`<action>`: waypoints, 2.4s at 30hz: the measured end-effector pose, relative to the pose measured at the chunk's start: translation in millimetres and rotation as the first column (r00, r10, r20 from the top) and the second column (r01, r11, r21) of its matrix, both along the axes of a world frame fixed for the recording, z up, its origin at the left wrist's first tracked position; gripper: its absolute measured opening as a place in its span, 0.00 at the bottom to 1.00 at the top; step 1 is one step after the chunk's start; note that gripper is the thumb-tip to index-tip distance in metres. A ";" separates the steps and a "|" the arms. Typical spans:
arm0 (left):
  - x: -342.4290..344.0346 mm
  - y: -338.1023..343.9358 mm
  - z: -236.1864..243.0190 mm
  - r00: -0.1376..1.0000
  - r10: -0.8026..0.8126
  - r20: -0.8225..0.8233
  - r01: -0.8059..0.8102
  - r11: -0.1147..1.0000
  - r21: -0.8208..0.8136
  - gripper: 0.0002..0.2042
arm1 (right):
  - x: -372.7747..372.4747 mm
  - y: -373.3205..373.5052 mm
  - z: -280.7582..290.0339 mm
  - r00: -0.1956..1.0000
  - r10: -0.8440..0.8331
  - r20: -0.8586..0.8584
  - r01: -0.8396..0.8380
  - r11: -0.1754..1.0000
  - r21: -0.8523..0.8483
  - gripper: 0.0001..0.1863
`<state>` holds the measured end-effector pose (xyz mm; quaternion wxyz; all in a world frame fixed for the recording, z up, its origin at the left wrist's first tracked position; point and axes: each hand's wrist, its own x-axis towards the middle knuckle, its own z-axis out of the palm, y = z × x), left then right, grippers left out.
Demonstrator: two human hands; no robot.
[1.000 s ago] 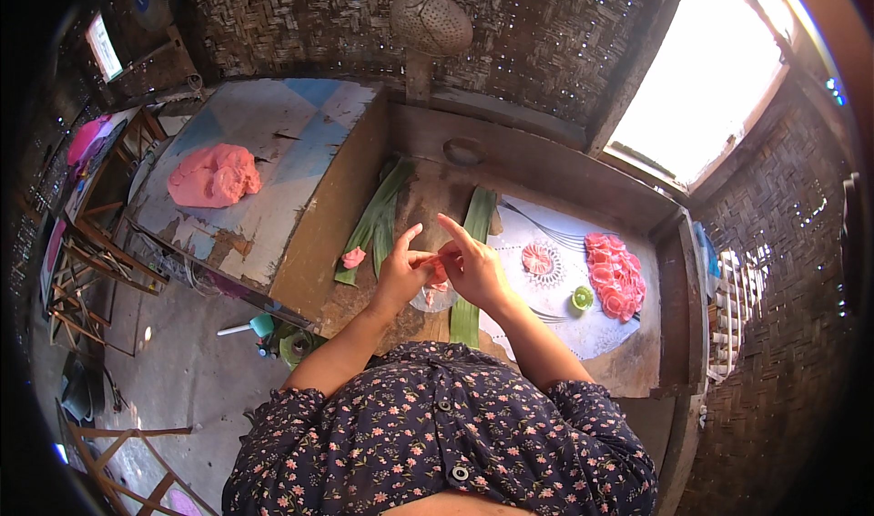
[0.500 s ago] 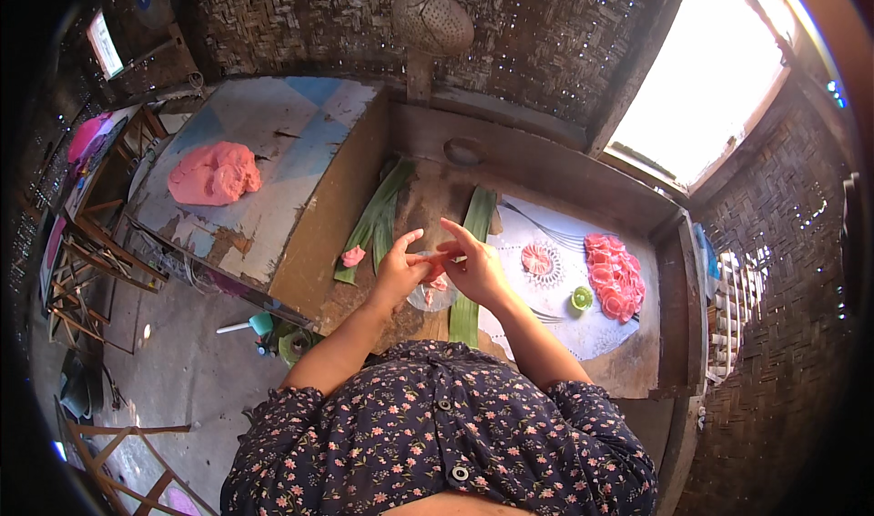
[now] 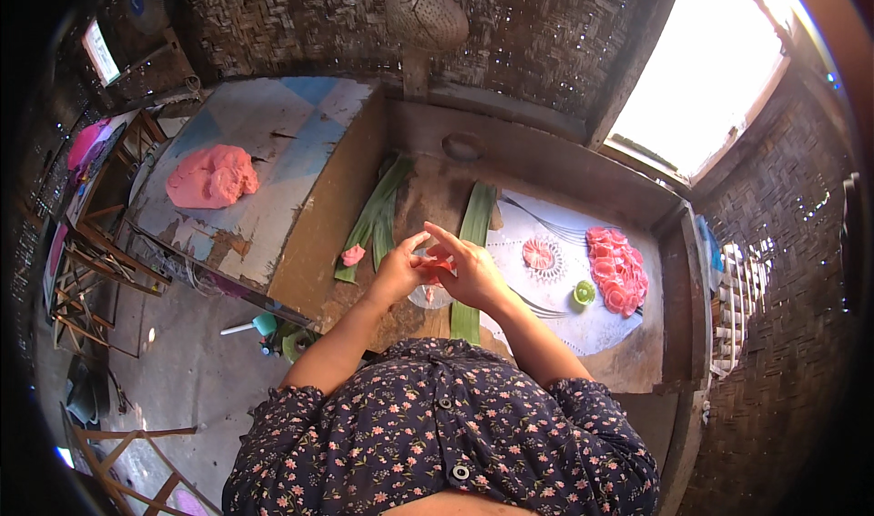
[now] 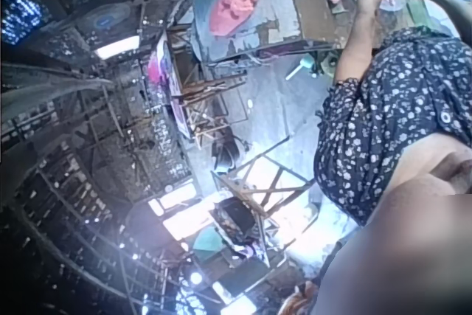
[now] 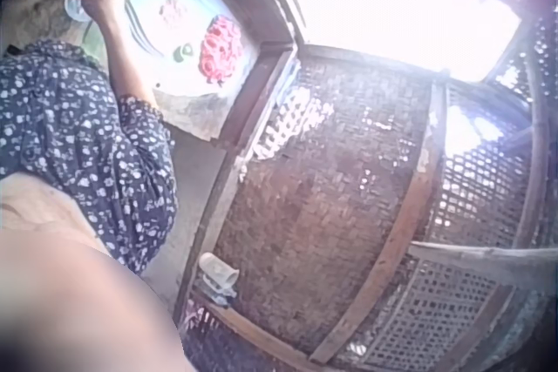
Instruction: The person repeatedly takes small pieces of pink dough, rolls them between the palms, and shapes them into flower-like forms. The finished pieces are placed on a patterned mat on the table. Green leaves and a plastic lid are also handled during the process.
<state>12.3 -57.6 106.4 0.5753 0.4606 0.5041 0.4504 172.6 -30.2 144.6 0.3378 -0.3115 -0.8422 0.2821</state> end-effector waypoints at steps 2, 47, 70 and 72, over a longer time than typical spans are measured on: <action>-0.5 0.0 1.2 1.000 -0.019 -0.018 0.019 0.999 -0.026 0.32 | -0.1 0.3 -0.9 1.000 0.011 0.027 -0.010 1.000 -0.027 0.30; -15.4 -0.2 1.3 0.550 -0.048 0.834 0.202 0.976 -0.076 0.30 | 11.8 5.9 -7.6 0.874 -0.227 -0.430 -0.109 0.770 -0.629 0.21; -1.5 -1.8 -5.9 0.989 0.108 0.102 -0.116 0.991 0.066 0.29 | -3.5 -13.6 -17.5 0.933 -0.171 -0.318 0.137 0.982 -0.127 0.32; -0.8 -0.8 -9.8 0.992 0.106 -0.072 -0.096 0.986 0.135 0.31 | -4.2 -11.4 -20.0 0.948 -0.195 -0.251 0.142 0.966 -0.216 0.31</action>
